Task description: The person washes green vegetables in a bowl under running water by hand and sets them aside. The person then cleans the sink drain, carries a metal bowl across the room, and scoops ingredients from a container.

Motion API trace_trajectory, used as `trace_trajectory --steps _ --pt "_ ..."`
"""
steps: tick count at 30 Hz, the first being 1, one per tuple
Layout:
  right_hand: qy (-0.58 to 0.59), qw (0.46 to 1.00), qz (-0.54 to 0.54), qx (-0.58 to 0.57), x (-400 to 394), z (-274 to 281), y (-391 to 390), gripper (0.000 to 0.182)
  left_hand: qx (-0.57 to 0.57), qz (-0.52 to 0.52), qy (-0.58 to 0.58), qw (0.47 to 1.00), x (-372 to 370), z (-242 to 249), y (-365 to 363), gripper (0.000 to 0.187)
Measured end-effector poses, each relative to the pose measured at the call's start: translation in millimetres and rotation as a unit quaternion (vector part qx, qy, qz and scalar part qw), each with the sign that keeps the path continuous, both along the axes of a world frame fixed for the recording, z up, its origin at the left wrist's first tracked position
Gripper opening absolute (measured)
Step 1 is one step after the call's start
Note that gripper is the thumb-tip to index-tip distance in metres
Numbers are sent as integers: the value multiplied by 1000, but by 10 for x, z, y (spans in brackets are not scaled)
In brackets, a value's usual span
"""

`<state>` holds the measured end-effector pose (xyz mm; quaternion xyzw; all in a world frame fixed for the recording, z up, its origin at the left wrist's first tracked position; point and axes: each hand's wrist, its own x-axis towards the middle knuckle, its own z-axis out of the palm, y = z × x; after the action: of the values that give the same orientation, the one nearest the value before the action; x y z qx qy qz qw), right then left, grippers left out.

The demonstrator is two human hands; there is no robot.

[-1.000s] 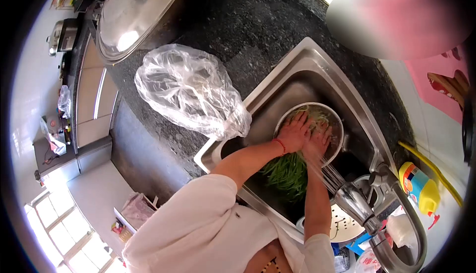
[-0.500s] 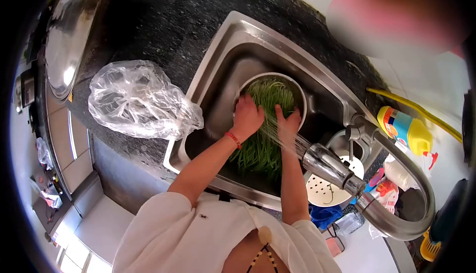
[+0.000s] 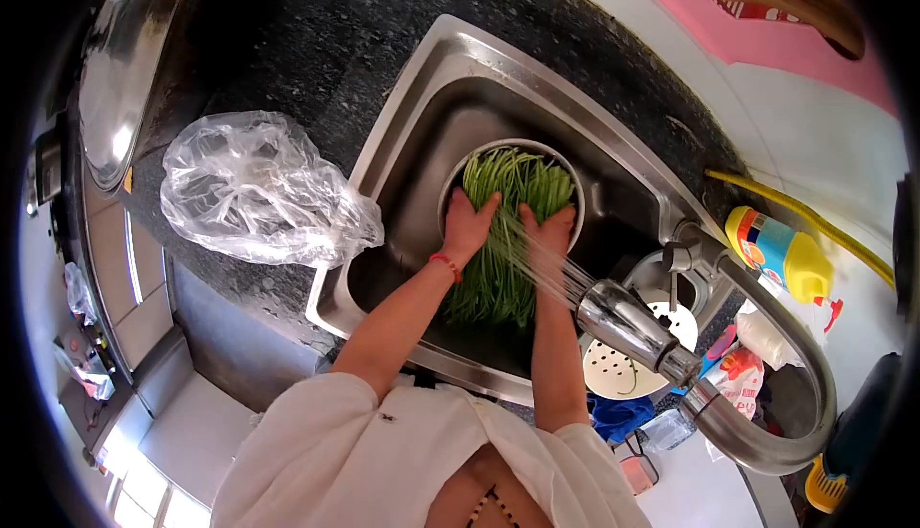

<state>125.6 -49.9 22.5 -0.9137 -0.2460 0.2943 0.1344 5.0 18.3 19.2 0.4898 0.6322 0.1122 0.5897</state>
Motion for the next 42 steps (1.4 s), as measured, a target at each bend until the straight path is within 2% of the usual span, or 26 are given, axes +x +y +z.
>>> trace_trajectory --steps 2,4,5,7,8,9,10,12,13,15,16,17,19,20,21,23,26,29,32,33,35,36,37,39,41,42 --pt "53 997 63 -12 21 161 149 74 64 -112 189 973 72 -345 -115 46" --pt "-4 996 74 42 -27 -15 62 66 1 -110 175 978 99 -164 68 46" --pt "-1 997 46 68 -21 -81 -18 64 -32 -108 168 979 108 -107 129 46" --pt "2 992 -10 130 26 -153 -39 60 80 -71 129 986 59 -166 39 44" --pt "23 998 12 59 23 -189 39 59 134 -57 111 983 -4 -212 -22 43" --pt "47 998 36 -23 8 -58 121 57 95 -47 52 993 -16 -292 -38 43" --pt "71 990 62 -104 2 37 133 55 75 -49 53 995 -25 -188 -89 43" --pt "24 998 56 -31 50 27 167 53 67 -48 49 995 70 -38 179 43" --pt "11 998 56 -13 74 48 132 53 86 -4 10 996 69 112 208 47" --pt "24 999 32 -16 73 -51 67 57 37 -14 38 998 42 -104 167 54" --pt "31 999 19 -12 16 -83 -62 61 6 -19 53 998 37 5 151 57" --pt "35 999 8 0 -4 -135 -106 65 -64 -8 45 997 70 106 216 72" --pt "36 998 -7 43 49 -232 90 75 -55 -50 53 996 15 -123 243 80" --pt "70 997 15 9 39 -207 91 77 -62 -74 62 993 -65 -235 148 84" --pt "104 994 36 -27 28 -70 109 79 -71 -52 48 995 -9 -80 111 86" --pt "119 987 70 -77 47 -78 124 83 -53 -42 22 997 -10 -261 40 81" --pt "161 986 -19 -26 58 -160 86 67 -76 -34 3 996 -43 -226 47 75" --pt "100 991 -64 63 84 -109 -55 62 -80 -18 -20 996 -69 -3 131 68" --pt "195 963 -78 170 164 234 -131 67 -68 -2 -40 997 -139 344 143 67" --pt "278 937 -105 184 162 417 -60 72 -63 2 -47 997 -148 413 127 67" --pt "73 974 7 213 43 347 -27 76 77 -84 58 992 -147 287 -13 66" --pt "-32 972 65 224 -10 336 18 79 148 -125 110 975 -118 313 -34 66" --pt "-40 972 101 208 -11 399 84 73 215 -200 171 941 -69 346 -64 66" --pt "-139 952 233 143 -60 289 117 68 336 -343 286 829 23 411 -92 67" --pt "-210 918 329 63 -132 99 41 59 322 -396 268 817 -14 121 -137 65" --pt "-194 922 332 46 -152 7 -14 58 314 -420 259 811 -33 -1 -153 64"
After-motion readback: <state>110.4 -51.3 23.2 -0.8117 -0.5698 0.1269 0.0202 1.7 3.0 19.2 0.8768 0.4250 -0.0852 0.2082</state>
